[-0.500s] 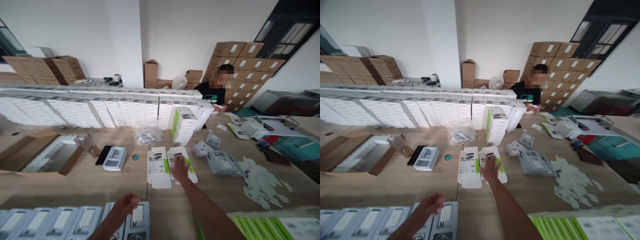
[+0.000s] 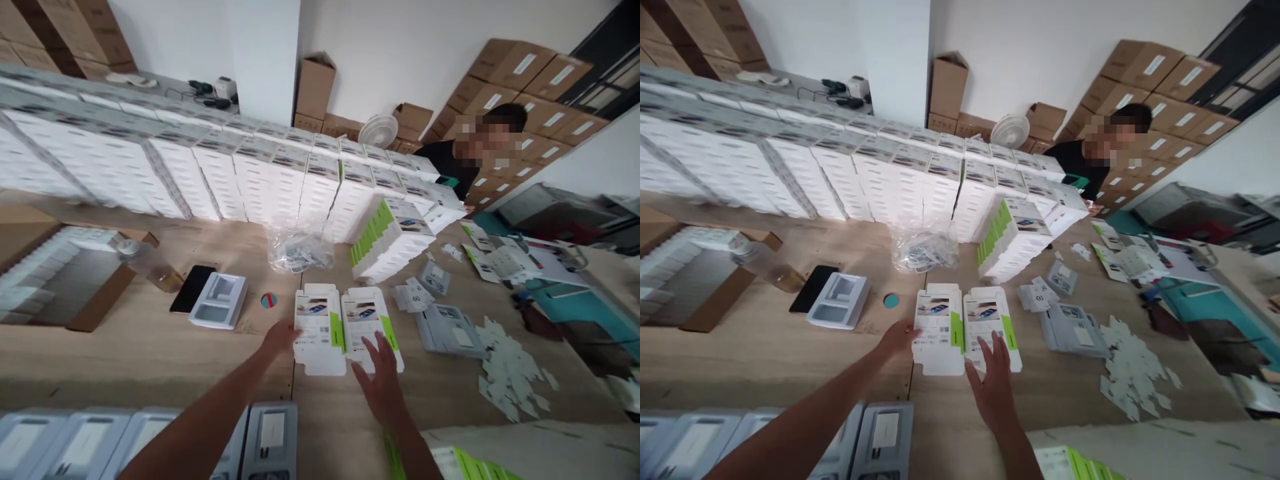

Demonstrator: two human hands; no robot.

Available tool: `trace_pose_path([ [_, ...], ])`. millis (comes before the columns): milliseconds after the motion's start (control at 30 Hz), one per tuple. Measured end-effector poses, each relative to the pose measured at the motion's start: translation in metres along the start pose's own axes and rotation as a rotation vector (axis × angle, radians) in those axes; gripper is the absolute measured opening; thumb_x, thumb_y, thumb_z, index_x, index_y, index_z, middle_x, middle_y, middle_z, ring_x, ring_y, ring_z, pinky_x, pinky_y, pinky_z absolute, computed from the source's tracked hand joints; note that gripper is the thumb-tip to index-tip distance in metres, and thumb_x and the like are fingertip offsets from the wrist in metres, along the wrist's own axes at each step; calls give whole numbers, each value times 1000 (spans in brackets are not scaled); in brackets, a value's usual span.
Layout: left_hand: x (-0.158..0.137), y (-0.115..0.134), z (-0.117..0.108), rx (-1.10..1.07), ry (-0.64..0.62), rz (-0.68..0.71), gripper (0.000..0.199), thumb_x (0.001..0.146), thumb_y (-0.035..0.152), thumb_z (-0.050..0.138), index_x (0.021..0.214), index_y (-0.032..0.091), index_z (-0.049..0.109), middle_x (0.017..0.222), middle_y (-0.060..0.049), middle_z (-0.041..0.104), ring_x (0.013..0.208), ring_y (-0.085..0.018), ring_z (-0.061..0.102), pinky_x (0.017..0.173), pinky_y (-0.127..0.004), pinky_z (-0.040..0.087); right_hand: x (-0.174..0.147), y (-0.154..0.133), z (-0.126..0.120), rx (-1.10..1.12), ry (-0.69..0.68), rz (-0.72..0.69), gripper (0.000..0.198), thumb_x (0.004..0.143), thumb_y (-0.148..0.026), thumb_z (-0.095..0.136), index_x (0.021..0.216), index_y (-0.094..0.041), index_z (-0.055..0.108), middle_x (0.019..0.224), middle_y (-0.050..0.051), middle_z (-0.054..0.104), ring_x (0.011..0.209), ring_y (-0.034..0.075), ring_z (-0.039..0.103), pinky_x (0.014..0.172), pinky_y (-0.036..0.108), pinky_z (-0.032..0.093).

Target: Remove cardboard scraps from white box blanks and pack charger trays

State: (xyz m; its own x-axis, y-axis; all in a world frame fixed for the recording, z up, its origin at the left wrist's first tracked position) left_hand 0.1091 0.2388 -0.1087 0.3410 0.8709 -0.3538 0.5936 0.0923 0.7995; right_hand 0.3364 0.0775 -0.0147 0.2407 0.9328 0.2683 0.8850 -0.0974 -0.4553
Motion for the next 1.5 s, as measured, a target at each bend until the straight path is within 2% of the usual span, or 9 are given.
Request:
trace_pose_path([
  [133,-17,24,-29,-47,56,125,25,90,29,52,68,17,50,68,3,50,70,-15,51,68,-28,40,-21,-7,-21,122,28,69,42,92,-43,52,129,-24,53,146,13,42,138,32,35,111,60,35],
  [300,-80,89,-75,-57,34,309,32,91,43,47,69,19,46,64,5,41,64,-13,43,61,-26,32,8,-46,-81,223,150,-7,53,89,-39,57,139,-24,43,149,12,40,139,30,33,115,56,32],
  [433,-146,136,-100,-29,-66,402,34,91,47,50,72,19,50,67,4,47,67,-14,46,61,-26,34,27,-62,-123,546,100,114,54,86,-38,59,136,-24,45,135,11,55,114,27,56,93,44,51],
  [567,-210,160,-97,-166,-401,358,28,85,44,62,82,16,61,77,-1,60,74,-17,56,65,-26,41,12,-90,-129,970,-173,149,23,81,-37,66,95,-20,60,79,0,65,68,15,57,59,27,47],
  [667,-255,176,-82,-337,-704,336,37,81,35,69,113,18,61,104,-7,68,93,-23,62,84,-34,48,-11,-113,-125,1083,-314,77,22,77,-36,71,85,-19,59,71,-3,59,62,12,51,55,24,42],
  [800,-268,188,-81,-247,-496,370,33,88,40,60,112,17,62,106,-8,69,98,-24,63,86,-33,48,-32,-127,-123,906,-388,74,20,75,-35,71,80,-18,63,69,-2,62,63,13,53,58,25,42],
  [1033,-296,225,-70,114,-291,567,25,91,37,50,94,17,64,90,-2,69,85,-20,60,76,-28,45,-37,-157,-190,609,-240,-180,13,83,-24,59,89,-20,69,84,0,68,75,14,56,67,25,42],
  [1367,-322,255,-57,296,-276,711,22,90,34,46,92,19,62,86,-2,67,80,-21,60,71,-28,43,-62,-161,-218,324,-126,-243,11,74,-25,64,67,-20,56,61,-5,54,55,10,44,51,22,30],
  [1500,-318,250,-48,308,-356,717,23,91,35,46,96,19,62,94,-4,68,86,-23,61,74,-29,44,-74,-152,-206,471,-184,-182,13,75,-28,64,69,-19,56,60,-5,53,55,9,44,49,21,30],
])
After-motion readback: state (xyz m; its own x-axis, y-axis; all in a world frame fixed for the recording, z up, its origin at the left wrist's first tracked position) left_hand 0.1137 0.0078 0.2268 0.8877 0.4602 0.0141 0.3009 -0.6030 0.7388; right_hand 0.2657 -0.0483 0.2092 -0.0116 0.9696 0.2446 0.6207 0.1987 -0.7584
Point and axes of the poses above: each hand's wrist, its own x-axis towards the middle knuckle, its own z-axis out of the palm, y = z × x, the point moved 8 cm from there along x, towards the middle knuckle
